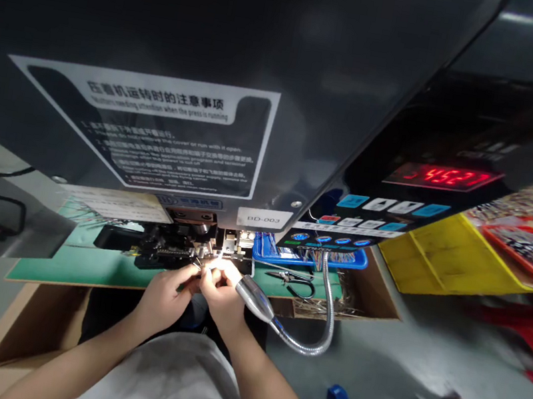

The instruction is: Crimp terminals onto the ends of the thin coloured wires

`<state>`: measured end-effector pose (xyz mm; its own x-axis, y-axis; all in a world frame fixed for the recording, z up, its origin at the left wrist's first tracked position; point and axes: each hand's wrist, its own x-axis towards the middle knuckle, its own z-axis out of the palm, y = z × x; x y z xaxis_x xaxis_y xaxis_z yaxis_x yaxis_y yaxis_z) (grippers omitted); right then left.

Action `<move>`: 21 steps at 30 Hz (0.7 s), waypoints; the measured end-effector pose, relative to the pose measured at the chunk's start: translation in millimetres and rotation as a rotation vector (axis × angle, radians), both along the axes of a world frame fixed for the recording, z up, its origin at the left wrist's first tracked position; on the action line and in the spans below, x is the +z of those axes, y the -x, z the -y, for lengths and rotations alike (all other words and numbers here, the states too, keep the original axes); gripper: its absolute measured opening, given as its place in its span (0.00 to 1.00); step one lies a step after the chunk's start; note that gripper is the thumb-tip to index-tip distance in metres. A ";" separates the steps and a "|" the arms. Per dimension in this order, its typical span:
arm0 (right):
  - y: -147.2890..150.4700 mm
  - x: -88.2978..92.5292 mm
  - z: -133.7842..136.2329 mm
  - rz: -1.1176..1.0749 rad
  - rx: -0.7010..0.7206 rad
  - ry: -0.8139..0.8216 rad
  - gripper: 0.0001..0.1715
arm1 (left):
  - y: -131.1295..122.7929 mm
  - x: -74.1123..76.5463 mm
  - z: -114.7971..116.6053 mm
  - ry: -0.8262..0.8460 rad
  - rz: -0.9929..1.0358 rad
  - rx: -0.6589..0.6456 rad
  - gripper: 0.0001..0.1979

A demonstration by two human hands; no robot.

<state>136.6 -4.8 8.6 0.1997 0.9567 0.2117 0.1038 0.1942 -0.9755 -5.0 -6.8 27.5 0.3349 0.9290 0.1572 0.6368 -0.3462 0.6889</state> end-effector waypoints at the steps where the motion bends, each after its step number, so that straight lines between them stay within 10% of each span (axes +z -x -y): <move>1: -0.2 0.3 -0.3 0.017 -0.002 -0.014 0.03 | 0.1 -0.1 0.4 -0.005 -0.010 0.006 0.09; 21: -0.6 3.8 -2.4 0.079 -0.020 -0.024 0.06 | 0.9 2.3 -2.0 -0.065 -0.078 0.029 0.08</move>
<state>137.2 -2.5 12.5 0.2004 0.9470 0.2508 0.1845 0.2150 -0.9590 -5.9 -4.9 29.8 0.3215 0.9272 0.1920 0.6981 -0.3691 0.6135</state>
